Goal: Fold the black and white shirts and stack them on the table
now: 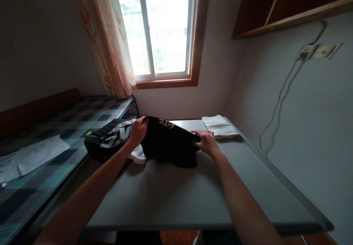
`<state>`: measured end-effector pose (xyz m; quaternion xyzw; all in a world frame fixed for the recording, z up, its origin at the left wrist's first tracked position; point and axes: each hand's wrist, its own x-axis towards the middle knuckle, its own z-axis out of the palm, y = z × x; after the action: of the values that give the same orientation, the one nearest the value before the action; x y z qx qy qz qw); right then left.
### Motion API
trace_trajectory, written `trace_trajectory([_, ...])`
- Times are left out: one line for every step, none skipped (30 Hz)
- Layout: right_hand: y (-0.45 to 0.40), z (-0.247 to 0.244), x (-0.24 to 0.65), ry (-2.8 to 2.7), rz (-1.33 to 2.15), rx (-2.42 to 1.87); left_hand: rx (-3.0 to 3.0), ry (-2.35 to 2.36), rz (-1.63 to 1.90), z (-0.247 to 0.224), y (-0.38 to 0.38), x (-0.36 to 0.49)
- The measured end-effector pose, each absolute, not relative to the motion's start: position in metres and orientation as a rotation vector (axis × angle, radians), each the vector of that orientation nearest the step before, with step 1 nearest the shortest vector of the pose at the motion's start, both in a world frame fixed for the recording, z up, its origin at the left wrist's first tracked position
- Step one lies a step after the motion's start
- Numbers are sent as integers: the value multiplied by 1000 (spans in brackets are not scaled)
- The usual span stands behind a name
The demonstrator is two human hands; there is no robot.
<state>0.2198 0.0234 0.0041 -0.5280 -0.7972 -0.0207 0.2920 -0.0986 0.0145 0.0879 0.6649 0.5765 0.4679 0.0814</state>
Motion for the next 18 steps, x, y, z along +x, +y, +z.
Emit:
trace_trajectory([25, 4, 222, -2097, -28, -1406, 1958, 1710, 1498, 97, 16, -104])
trace_trajectory([27, 4, 224, -2059, 4, -1404, 1932, 1704, 1585, 106, 16, -108])
trace_trajectory([28, 4, 226, -2011, 35, -1407, 1908, 1702, 1655, 114, 15, -112])
trace_trajectory([30, 4, 227, -1949, 57, -1422, 1891, 1704, 1707, 122, 13, -115])
trace_trajectory([31, 4, 228, -1865, 61, -1448, 1887, 1712, 1743, 129, 11, -117])
trace_trajectory([32, 3, 228, -1754, 41, -1479, 1900, 1731, 1756, 134, 9, -117])
trace_trajectory([33, 3, 229, -1620, 1, -1503, 1929, 1758, 1750, 139, 7, -117])
trace_trajectory([34, 2, 229, -1475, -50, -1510, 1961, 1782, 1735, 142, 5, -116])
trace_trajectory([35, 1, 230, -1330, -102, -1500, 2004, 1810, 1704, 144, 3, -114])
trace_trajectory([37, 0, 232, -1193, -145, -1479, 2058, 1847, 1652, 146, 1, -111])
trace_trajectory([39, -1, 235, -1070, -170, -1454, 2118, 1895, 1575, 147, -1, -108])
trace_trajectory([42, -2, 238, -960, -168, -1433, 2179, 1960, 1475, 148, -4, -105])
trace_trajectory([45, -3, 243, -858, -134, -1414, 2241, 2040, 1353, 149, -6, -101])
trace_trajectory([48, -5, 247, -763, -68, -1390, 2303, 2123, 1210, 149, -9, -98])
trace_trajectory([51, -6, 252, -686, 25, -1352, 2359, 2191, 1069, 150, -12, -94])
trace_trajectory([53, -6, 256, -658, 137, -1297, 2408, 2231, 955, 150, -15, -90])
trace_trajectory([54, -7, 259, -673, 255, -1227, 2452, 2248, 870, 150, -18, -86])
trace_trajectory([55, -7, 261, -731, 353, -1158, 2489, 2250, 811, 149, -20, -82])
